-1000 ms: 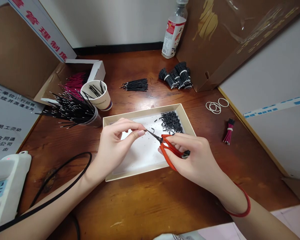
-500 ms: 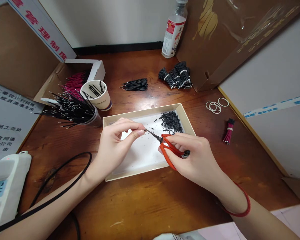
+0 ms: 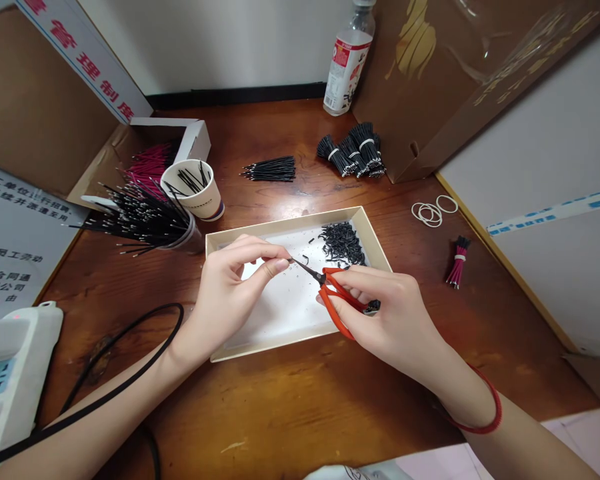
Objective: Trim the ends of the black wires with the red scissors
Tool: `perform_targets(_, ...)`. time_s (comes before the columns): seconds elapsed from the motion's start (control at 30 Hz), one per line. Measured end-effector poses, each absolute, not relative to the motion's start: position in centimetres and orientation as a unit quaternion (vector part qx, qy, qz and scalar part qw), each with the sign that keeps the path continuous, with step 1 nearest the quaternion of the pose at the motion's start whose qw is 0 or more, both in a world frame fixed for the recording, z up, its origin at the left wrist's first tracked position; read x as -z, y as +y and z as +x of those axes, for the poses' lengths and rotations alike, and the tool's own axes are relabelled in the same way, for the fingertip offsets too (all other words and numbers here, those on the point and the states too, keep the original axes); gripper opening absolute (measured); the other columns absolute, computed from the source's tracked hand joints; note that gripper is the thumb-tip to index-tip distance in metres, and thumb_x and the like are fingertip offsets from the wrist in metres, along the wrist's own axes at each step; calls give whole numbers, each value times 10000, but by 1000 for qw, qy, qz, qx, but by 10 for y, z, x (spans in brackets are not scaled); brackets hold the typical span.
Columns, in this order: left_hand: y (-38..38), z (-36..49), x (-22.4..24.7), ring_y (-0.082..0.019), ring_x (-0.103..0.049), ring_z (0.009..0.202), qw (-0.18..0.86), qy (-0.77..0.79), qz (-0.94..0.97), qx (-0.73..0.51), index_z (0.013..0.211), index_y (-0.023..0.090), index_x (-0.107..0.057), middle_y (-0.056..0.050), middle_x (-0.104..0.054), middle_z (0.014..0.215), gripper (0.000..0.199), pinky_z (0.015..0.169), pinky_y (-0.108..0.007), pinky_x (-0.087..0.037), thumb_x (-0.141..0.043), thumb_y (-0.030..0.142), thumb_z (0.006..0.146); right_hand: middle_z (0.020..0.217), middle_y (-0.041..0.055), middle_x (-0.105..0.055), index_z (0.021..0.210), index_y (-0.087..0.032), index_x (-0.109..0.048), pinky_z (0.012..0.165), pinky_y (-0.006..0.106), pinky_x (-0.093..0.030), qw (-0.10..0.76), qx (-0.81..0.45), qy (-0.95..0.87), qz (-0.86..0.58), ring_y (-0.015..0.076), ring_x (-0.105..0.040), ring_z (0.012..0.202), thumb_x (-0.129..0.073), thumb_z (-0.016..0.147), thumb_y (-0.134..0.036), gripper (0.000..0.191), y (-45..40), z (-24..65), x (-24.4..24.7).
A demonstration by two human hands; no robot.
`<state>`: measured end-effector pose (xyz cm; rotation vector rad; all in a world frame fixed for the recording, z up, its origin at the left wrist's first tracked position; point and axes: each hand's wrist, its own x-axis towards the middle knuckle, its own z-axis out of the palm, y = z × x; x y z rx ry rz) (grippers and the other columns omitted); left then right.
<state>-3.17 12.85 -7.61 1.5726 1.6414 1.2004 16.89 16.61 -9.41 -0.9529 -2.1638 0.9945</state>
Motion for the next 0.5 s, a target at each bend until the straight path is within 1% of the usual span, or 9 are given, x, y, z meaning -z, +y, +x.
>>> perform_targets(0.13,129,-31,76,-122,-603,750,280,613,589,-446,785,187,-734,0,-715,787,87,701,-246,-464,-667,147,822,585,-35,-433,749,-128,-642,497,215,-314,294,-372,-804,-359,73,-345,539,-630,826,-124,78,166,168,93)
perform_targets(0.5,128,-32,76,-133,-602,742,277,613,588,-450,781,197,-735,-4,-715,779,91,695,-263,-463,-668,152,822,581,-25,-453,715,-132,-634,489,220,-323,297,-372,-802,-361,79,-355,533,-622,834,-149,121,167,167,94)
